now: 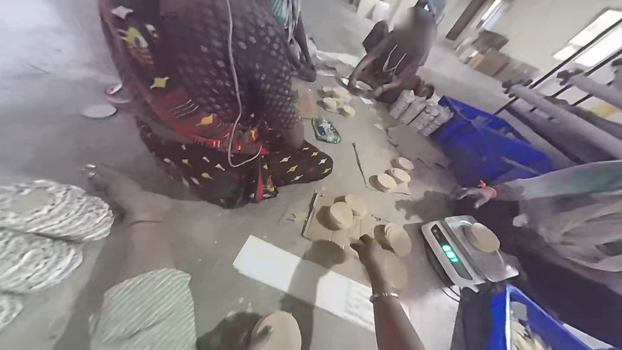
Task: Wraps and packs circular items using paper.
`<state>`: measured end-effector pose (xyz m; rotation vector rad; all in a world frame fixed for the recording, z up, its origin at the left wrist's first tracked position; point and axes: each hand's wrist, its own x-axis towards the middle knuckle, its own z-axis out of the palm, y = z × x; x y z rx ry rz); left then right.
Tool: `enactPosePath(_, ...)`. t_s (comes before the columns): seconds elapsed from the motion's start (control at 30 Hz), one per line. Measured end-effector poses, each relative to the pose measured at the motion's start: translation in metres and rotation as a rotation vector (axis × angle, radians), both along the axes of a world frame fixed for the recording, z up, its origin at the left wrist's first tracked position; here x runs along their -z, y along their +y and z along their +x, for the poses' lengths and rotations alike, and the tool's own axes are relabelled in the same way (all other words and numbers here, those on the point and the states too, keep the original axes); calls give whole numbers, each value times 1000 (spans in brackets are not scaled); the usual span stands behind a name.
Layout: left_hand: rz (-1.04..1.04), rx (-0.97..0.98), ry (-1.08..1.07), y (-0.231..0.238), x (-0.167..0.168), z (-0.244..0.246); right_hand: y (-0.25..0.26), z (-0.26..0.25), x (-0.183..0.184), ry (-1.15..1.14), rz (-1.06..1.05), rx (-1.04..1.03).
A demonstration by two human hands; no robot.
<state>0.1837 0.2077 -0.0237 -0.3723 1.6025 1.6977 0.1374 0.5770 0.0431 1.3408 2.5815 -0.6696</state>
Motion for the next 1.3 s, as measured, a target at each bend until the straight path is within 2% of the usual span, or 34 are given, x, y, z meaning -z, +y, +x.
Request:
enactPosePath(0.1, -8, -58, -86, 1, -29, 3, -92, 38, -46, 298, -269, -43)
enactPosePath(0.13, -4, -67, -105, 2, -35, 2, -124, 54, -49, 414, -403, -60)
enactPosePath(0.2, 4, -91, -131, 4, -45, 2, -179, 83, -45, 465, -593, -119)
enactPosePath(0.23, 23, -116, -149, 4, -46, 3, -200, 93, -37, 426, -572, -189)
enactPosePath(0.3, 95, -126, -166, -1, -41, 10, -229, 108, -13, 366, -385, -305)
enactPosePath(0.37, 96, -80, -104, -7, -35, 15, -245, 116, 12, 412, -227, -284)
enactPosePath(0.43, 61, -33, -67, -12, -40, 15, -248, 124, 20, 464, -334, -173)
enactPosePath(0.53, 113, 85, 105, -20, -50, 12, -239, 134, 24, 550, -732, -132)
enactPosePath(0.57, 142, 177, 242, -25, -49, 8, -238, 136, 24, 600, -753, -156)
enactPosePath(0.63, 136, 378, 583, -32, -35, -8, -234, 134, 31, 737, -655, -239)
enactPosePath(0.67, 93, 474, 746, -34, -28, -15, -232, 133, 39, 773, -585, -290)
enactPosePath(0.73, -85, 728, 993, -31, -23, -26, -230, 127, 59, 692, -473, -346)
enactPosePath(0.8, -283, 1009, 1018, -19, -26, -28, -232, 122, 81, 522, -443, -351)
enactPosePath(0.83, -340, 1063, 1004, -12, -23, -25, -233, 121, 90, 473, -433, -349)
enactPosePath(0.93, -358, 946, 935, -8, -16, -26, -229, 117, 97, 498, -398, -370)
enactPosePath(1.03, -299, 733, 898, -22, -19, -33, -223, 122, 84, 765, -370, -408)
enactPosePath(1.1, -299, 796, 922, -23, -24, -35, -219, 122, 84, 796, -376, -417)
enactPosePath(1.2, -397, 1025, 887, -14, -23, -28, -226, 122, 101, 595, -466, -374)
enactPosePath(1.3, -472, 1061, 837, -8, -22, -31, -229, 115, 109, 631, -454, -377)
